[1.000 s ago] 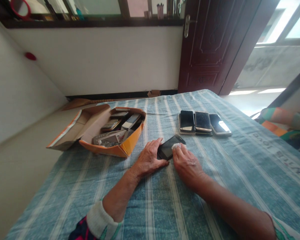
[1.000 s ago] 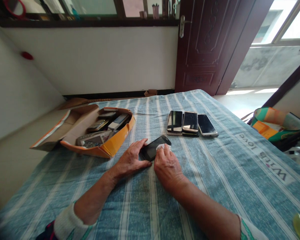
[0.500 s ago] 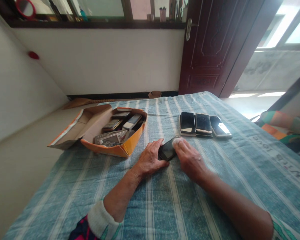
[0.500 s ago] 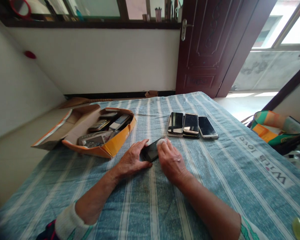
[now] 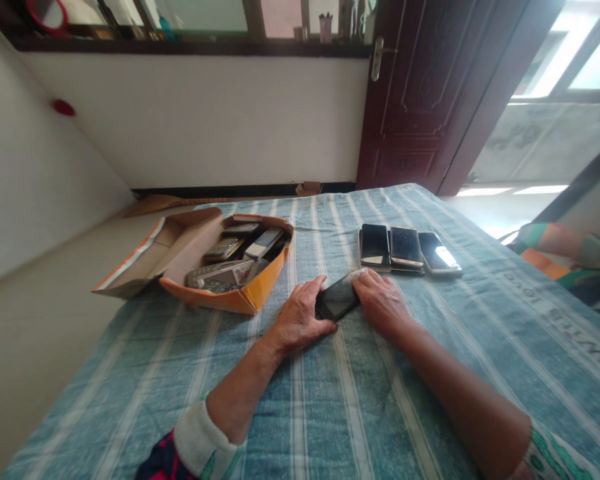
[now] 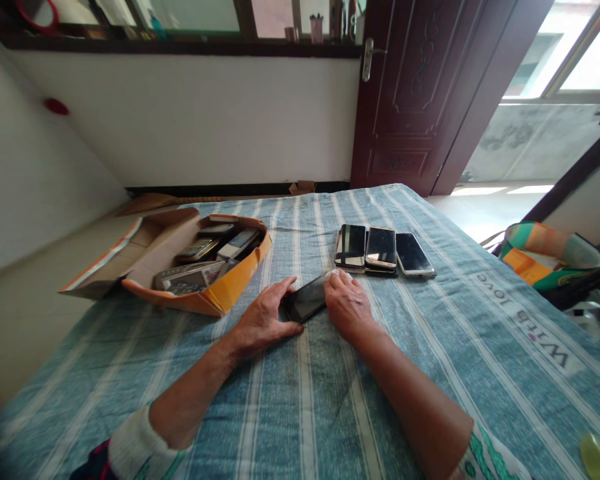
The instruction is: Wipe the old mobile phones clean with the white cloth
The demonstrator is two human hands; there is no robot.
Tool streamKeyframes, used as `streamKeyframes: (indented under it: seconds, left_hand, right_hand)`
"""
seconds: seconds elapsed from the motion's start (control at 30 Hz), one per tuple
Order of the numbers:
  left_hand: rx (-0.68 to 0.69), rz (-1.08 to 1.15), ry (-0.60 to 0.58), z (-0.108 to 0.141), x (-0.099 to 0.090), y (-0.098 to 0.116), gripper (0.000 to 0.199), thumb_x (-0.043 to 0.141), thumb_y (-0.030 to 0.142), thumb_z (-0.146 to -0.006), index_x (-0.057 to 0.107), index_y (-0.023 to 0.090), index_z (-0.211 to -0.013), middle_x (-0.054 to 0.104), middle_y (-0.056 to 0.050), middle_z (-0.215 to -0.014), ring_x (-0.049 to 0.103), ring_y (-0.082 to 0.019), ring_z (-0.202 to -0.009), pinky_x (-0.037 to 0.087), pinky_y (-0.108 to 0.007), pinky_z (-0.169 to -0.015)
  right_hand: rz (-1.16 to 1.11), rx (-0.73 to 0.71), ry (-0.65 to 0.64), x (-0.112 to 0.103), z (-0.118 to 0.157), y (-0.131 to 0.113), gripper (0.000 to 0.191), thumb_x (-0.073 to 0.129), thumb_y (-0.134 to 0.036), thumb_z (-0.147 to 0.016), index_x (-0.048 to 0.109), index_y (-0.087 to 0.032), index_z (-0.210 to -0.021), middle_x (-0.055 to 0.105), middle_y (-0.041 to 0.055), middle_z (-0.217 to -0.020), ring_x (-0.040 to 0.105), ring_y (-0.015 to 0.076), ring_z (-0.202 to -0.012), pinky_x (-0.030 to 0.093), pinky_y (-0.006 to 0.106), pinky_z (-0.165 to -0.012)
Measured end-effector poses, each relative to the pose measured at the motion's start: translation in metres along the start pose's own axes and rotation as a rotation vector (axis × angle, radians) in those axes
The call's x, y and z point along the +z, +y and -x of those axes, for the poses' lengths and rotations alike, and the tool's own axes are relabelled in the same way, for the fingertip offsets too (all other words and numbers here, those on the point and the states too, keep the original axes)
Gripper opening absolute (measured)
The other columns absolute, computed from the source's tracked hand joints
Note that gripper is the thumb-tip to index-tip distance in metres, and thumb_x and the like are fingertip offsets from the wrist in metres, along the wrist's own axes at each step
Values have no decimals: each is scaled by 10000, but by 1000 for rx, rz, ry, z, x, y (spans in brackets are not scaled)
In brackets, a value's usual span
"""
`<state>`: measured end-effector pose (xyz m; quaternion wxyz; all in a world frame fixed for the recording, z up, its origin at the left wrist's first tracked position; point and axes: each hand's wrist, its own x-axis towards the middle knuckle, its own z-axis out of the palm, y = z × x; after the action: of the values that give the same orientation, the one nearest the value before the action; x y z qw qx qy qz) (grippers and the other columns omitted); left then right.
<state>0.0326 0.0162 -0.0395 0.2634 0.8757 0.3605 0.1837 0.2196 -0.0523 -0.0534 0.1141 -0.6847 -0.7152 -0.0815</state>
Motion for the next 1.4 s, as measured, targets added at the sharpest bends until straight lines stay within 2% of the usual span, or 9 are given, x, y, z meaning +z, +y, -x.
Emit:
streamKeyframes:
  seconds: [0.07, 0.17, 0.27, 0.33, 0.47, 0.7, 0.8, 1.03, 1.4]
  left_hand:
    - [-1, 6, 6, 0, 0, 0, 881, 805, 247, -559, 449, 172, -1362, 616, -94, -1173, 558, -298, -1102, 444, -455, -977]
    - [2, 9, 20, 0, 1, 0, 881, 801, 236, -554, 449, 178, -1359, 614, -96, -1185, 563, -297, -1100, 444, -455, -984]
    - [28, 12, 39, 0, 4, -2, 857, 772, 225, -587, 429, 154, -1369, 597, -121, -1238, 556, -295, -1134, 427, -453, -1016]
    - [31, 14, 49, -1, 5, -4, 850, 757, 224, -605, 412, 122, -1376, 590, -144, -1251, 552, -297, -1147, 424, -449, -1023]
    - [5, 14, 52, -2, 6, -5, 898, 780, 226, -570, 402, 135, -1379, 585, -138, -1254, 545, -307, -1159, 430, -455, -1015]
    - [-28, 23, 35, -1, 3, -2, 923, 814, 224, -532, 427, 160, -1367, 611, -104, -1177, 564, -296, -1106, 441, -448, -995]
    - [-20, 29, 37, -1, 2, -2, 907, 809, 220, -541, 433, 166, -1365, 614, -96, -1166, 564, -291, -1097, 440, -448, -989]
    - [-17, 21, 15, -2, 2, -3, 916, 817, 227, -540, 431, 149, -1368, 605, -107, -1193, 546, -291, -1112, 418, -450, -1008]
    - [-6, -1, 19, -1, 2, 0, 868, 803, 238, -559, 450, 173, -1349, 607, -107, -1187, 550, -301, -1090, 429, -461, -979]
  right_hand:
    - [-28, 11, 47, 0, -1, 2, 366, 388, -41, -922, 592, -124, -1214, 618, 154, -1214, 480, 286, -1240, 428, 367, -895]
    - [-106, -151, 129, 1, 0, -12, 361, 396, -79, -945, 553, -114, -1269, 601, 152, -1245, 421, 285, -1293, 409, 384, -937]
    - [-167, -354, 97, 2, 0, -30, 293, 417, -150, -973, 593, -103, -1202, 631, 144, -1165, 460, 273, -1244, 417, 379, -908]
    - [-176, -398, 55, 1, -2, -37, 266, 427, -166, -976, 616, -110, -1154, 640, 138, -1125, 475, 270, -1223, 418, 380, -885]
    - [-150, -320, 0, 0, -6, -33, 275, 432, -158, -970, 605, -123, -1181, 642, 139, -1117, 451, 283, -1254, 406, 393, -882]
    - [-100, -138, -60, -3, -11, -19, 315, 429, -132, -947, 587, -152, -1219, 600, 131, -1243, 409, 266, -1296, 371, 388, -926]
    - [-70, -67, -70, -5, -14, -15, 318, 430, -109, -927, 589, -161, -1198, 600, 130, -1230, 455, 253, -1225, 369, 373, -892]
    - [-88, 48, -87, -7, -22, -4, 252, 460, -55, -843, 624, -185, -983, 637, 68, -1049, 525, 222, -1048, 350, 325, -815]
    - [6, 165, -135, -13, -19, -8, 260, 451, -78, -842, 664, -154, -971, 626, 123, -994, 547, 248, -936, 382, 333, -771]
